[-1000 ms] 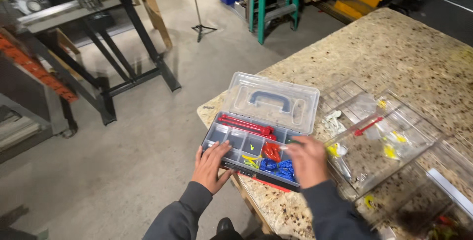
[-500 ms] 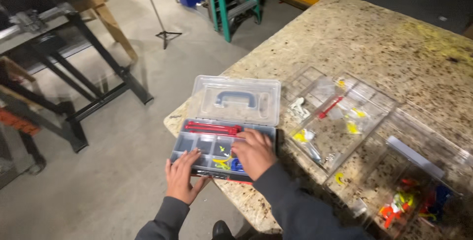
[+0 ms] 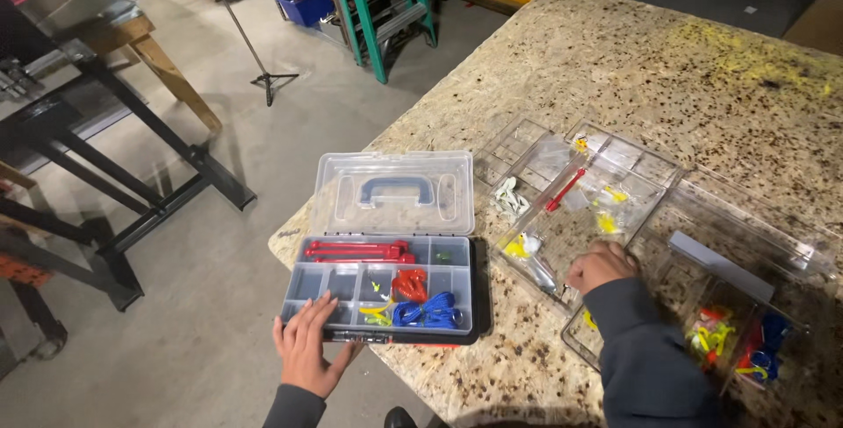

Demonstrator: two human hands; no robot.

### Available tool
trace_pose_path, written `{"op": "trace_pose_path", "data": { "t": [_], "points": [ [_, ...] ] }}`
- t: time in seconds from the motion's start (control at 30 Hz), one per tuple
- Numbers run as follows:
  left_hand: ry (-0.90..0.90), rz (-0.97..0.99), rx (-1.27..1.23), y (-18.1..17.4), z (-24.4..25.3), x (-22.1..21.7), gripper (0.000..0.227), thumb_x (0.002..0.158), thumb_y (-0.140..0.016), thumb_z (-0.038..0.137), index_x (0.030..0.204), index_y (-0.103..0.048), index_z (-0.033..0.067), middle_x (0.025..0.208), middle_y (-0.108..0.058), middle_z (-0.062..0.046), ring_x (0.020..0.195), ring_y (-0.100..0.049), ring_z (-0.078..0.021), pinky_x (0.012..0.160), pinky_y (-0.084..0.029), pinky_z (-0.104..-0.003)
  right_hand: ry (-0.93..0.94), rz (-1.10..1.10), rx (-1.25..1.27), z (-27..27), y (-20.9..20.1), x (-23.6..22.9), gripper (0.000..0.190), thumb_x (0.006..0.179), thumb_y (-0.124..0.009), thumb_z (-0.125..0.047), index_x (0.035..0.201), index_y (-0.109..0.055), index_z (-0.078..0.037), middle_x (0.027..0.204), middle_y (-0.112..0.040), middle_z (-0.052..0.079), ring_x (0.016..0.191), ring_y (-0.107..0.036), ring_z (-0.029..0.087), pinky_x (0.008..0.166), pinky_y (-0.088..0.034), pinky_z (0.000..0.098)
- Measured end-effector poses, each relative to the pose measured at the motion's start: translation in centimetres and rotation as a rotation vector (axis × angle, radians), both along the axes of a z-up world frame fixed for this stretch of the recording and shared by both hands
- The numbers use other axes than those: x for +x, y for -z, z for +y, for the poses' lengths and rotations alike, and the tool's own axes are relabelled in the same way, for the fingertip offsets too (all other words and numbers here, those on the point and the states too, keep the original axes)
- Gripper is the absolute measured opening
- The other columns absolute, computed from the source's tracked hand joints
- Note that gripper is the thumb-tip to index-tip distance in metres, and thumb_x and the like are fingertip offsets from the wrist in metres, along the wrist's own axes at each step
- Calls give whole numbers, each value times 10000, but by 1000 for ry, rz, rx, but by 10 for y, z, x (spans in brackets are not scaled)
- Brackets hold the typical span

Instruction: The person transfers small fishing lures and accessories from several clear plastic trays into a compartmentalized tackle box on a workbench. They handle items one at a time, placing them into specific compartments, and close the tackle box at the end.

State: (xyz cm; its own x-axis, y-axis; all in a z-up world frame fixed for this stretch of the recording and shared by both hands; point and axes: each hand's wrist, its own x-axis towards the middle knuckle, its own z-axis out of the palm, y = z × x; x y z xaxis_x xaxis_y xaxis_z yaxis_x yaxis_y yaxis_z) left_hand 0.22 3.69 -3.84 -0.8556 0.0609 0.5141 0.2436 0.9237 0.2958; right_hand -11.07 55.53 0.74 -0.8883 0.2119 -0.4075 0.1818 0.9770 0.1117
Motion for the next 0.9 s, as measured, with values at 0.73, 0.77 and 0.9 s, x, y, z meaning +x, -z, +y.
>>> {"op": "trace_pose_path", "data": {
  "t": [0.73,0.77,0.9],
  "points": [
    [20,-13,-6,1,0,-21,727,797,-735,530,1452,-540,282,1555,-542,112,1458,-462,-201,1261,-112,-577,79,-114,4,-10,17,-15,344,808,-769,-643,1091,-808,-451,1357,-500,-140,1378,-331,216,1201,-199,365],
    [23,-28,13,-1,2,-23,723,819,-692,570,1465,-534,286,1559,-537,115,1453,-461,-203,1251,-118,-580,63,-114,52,-10,15,-15,327,783,-764,-679,1030,-801,-468,1281,-514,-141,1329,-339,204,1146,-212,377],
    [23,-60,53,0,3,-14,747,797,-738,566,1464,-533,300,1564,-536,109,1448,-466,-223,1248,-104,-597,40,-163,54,-18,17,-7,381,842,-759,-632,1143,-793,-400,1334,-532,-58,1319,-399,232,1147,-266,405]
  ]
}}
